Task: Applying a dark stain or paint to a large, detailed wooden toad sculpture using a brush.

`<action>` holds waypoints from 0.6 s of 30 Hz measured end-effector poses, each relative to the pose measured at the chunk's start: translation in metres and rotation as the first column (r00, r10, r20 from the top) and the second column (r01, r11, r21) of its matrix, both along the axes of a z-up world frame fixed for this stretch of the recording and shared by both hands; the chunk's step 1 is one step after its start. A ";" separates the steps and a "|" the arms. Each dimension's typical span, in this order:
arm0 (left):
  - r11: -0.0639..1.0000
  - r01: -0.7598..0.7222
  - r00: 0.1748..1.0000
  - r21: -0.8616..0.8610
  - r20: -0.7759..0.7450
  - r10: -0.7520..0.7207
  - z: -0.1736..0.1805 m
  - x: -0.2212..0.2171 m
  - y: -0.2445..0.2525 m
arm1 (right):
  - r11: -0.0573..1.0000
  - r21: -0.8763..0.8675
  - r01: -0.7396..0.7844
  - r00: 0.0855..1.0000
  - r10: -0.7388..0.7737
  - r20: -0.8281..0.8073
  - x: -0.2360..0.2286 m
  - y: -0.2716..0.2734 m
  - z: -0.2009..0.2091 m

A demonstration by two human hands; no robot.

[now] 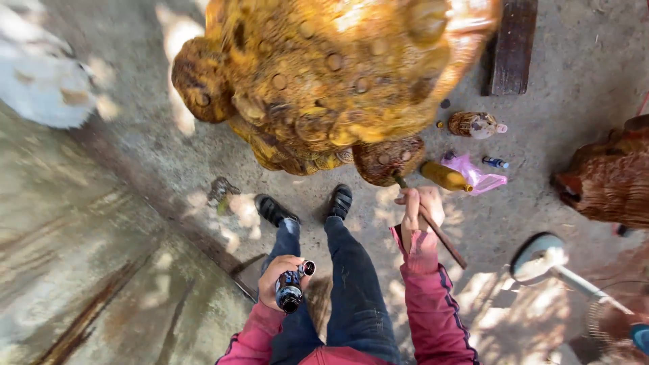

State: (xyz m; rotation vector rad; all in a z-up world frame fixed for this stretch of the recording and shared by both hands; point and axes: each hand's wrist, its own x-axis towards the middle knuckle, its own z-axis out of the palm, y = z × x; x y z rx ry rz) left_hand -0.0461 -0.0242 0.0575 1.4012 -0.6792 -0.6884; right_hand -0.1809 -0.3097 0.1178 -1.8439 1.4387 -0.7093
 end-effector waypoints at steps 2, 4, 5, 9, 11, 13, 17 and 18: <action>0.998 -0.014 0.998 0.063 0.065 0.010 0.021 -0.011 -0.005 | 0.999 -0.028 0.023 0.999 -0.022 0.034 -0.015 0.001 0.017; 0.992 -0.025 0.990 0.120 0.144 0.007 0.041 -0.017 -0.009 | 0.996 -0.056 0.063 0.995 -0.058 0.079 -0.046 0.003 0.020; 0.993 -0.049 0.992 0.106 0.125 0.036 0.049 -0.019 -0.011 | 0.995 0.021 0.099 0.995 -0.100 0.019 -0.069 0.004 0.011; 0.994 -0.054 0.988 0.098 0.152 0.039 0.109 -0.027 -0.029 | 0.982 0.181 0.059 0.998 -0.056 -0.022 -0.167 0.026 -0.013; 0.989 -0.042 0.965 0.140 0.261 0.004 0.111 -0.024 -0.030 | 0.971 0.198 0.132 0.991 -0.124 -0.051 -0.211 0.039 -0.019; 0.979 -0.047 0.933 0.198 0.359 -0.028 0.120 -0.023 -0.031 | 0.953 0.235 0.194 0.980 -0.176 -0.094 -0.247 0.057 -0.025; 0.991 -0.038 0.934 0.128 0.356 -0.011 0.137 -0.033 -0.057 | 0.953 0.142 0.269 0.957 -0.281 0.069 -0.297 0.064 -0.011; 0.987 -0.097 0.944 0.132 0.326 0.050 0.139 -0.034 -0.062 | 0.921 0.218 0.324 0.935 -0.347 0.075 -0.303 0.063 -0.004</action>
